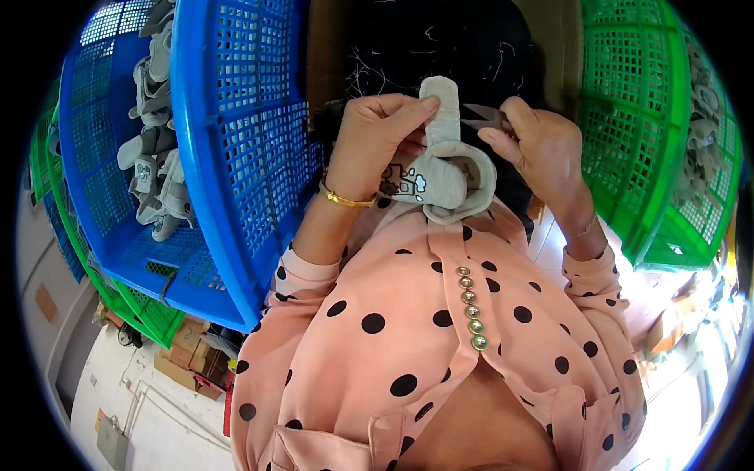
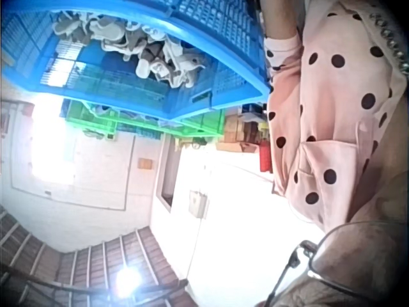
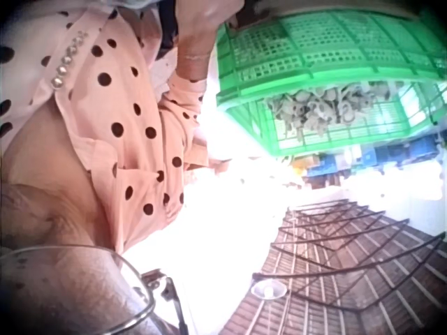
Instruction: The person uses a pair of scissors to trim loose threads and excess fabric from the edges of small white shoes. They handle the shoes one at a time, picking them from a blue basket, trimming specific areas, and placing them into a green basket.
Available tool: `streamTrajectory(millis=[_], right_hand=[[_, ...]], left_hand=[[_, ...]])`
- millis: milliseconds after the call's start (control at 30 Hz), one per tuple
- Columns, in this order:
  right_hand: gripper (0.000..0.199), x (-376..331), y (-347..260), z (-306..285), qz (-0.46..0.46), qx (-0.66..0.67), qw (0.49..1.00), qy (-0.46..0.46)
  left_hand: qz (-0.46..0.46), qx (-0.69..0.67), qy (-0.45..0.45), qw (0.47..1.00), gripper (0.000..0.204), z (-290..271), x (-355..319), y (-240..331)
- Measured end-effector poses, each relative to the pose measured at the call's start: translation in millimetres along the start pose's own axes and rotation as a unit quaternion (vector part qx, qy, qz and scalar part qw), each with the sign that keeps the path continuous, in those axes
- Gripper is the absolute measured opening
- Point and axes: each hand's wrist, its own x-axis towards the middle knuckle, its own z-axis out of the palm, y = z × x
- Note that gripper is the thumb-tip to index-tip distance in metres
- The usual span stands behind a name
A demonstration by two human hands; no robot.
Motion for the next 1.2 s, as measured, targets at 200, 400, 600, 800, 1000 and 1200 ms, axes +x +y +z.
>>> streamTrajectory(millis=[200, 400, 600, 800, 1000, 1200], right_hand=[[0.044, 9, -9, -1, -0.041, -0.059, 0.997, 0.001], [0.043, 14, -11, -5, -0.050, -0.074, 0.996, -0.019], [0.043, 16, -11, -4, -0.041, -0.052, 0.997, -0.046], [0.043, 17, -12, -7, -0.047, -0.053, 0.995, -0.064], [0.040, 12, -8, 0, 0.004, 0.016, 0.997, -0.081], [0.036, 18, -8, -2, 0.158, 0.265, 0.951, -0.009]], left_hand=[[0.003, -0.027, -0.010, 1.000, 0.020, -2, -6, 0], [-0.008, -0.041, -0.012, 0.999, 0.019, -4, -8, 1], [-0.012, -0.074, -0.032, 0.997, 0.017, -6, -8, -2], [-0.003, -0.085, -0.049, 0.995, 0.017, -7, -7, -8], [0.009, -0.057, -0.040, 0.997, 0.019, -4, -9, -10], [-0.006, -0.060, -0.030, 0.998, 0.020, -6, -7, -10]])
